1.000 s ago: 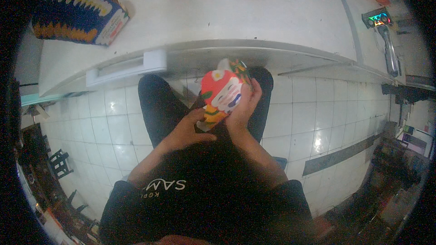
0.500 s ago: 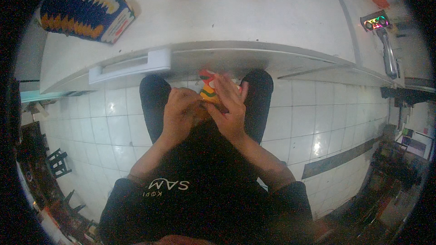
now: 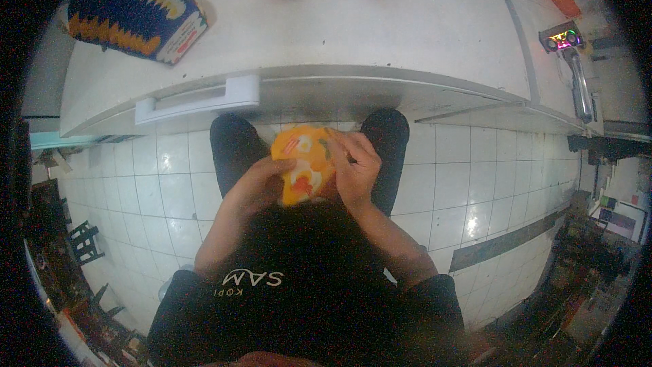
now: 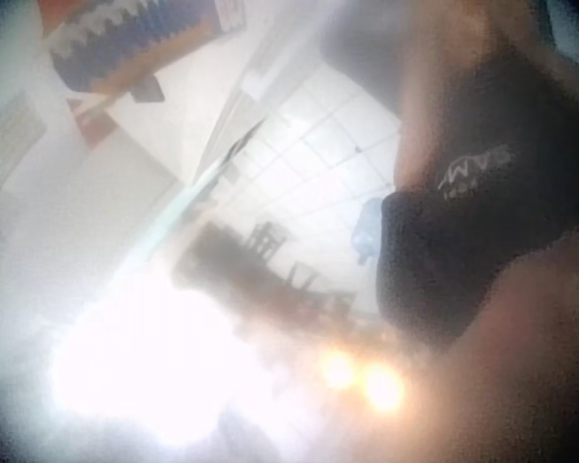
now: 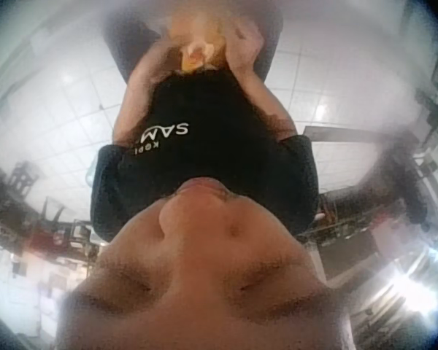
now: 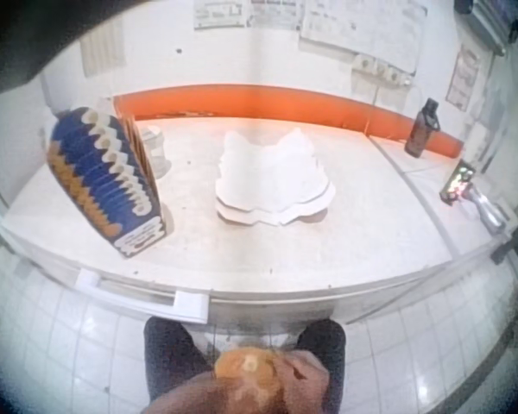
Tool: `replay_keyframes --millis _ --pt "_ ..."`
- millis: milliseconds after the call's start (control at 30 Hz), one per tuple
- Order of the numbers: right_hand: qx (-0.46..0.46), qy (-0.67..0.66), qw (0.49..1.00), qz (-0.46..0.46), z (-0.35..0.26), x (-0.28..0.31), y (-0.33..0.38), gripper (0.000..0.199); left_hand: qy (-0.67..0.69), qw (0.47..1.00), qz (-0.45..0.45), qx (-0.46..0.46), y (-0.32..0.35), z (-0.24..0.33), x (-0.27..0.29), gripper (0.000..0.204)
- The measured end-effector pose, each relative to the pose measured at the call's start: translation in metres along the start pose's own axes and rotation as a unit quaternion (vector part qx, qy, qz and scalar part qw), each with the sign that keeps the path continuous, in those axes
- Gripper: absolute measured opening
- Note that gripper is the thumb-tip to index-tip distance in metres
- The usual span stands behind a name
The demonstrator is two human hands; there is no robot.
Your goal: The person assembles flat paper boxes by folding and tucking flaps to form a three-dimensional container. They handle multiple boxes one at a time, folding edges and securing flaps, then placing the finished boxes into a stack on the counter.
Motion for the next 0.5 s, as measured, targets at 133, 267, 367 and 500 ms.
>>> replay_keyframes --millis 133,267,367,500 --pt "0.008 -0.029 0.99 -0.137 0.001 -0.015 -0.002 0.017 -0.001 0.999 0.024 -0.033 -0.002 0.002 0.0 0.046" --pt "0.078 -0.064 0.974 -0.204 -0.006 -0.014 -0.005 0.023 -0.008 0.999 0.018 -0.027 -0.001 0.006 0.003 0.046" --pt "0.096 -0.078 0.962 -0.242 -0.004 -0.014 -0.008 0.023 -0.006 1.0 0.015 -0.022 0.002 0.006 0.003 0.047" --pt "0.082 -0.09 0.962 -0.245 -0.004 -0.015 -0.011 0.019 -0.024 0.999 0.014 -0.033 0.004 0.008 -0.001 0.045"
Point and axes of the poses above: each hand's wrist, its own y-axis away from the middle knuckle, its own x-axis out of the back of the hand, z = x × y, the point moved 7 cm from there along -y, towards the middle knuckle, and after that the axes turned 6 degrees about -x, right-handed, at the moved point
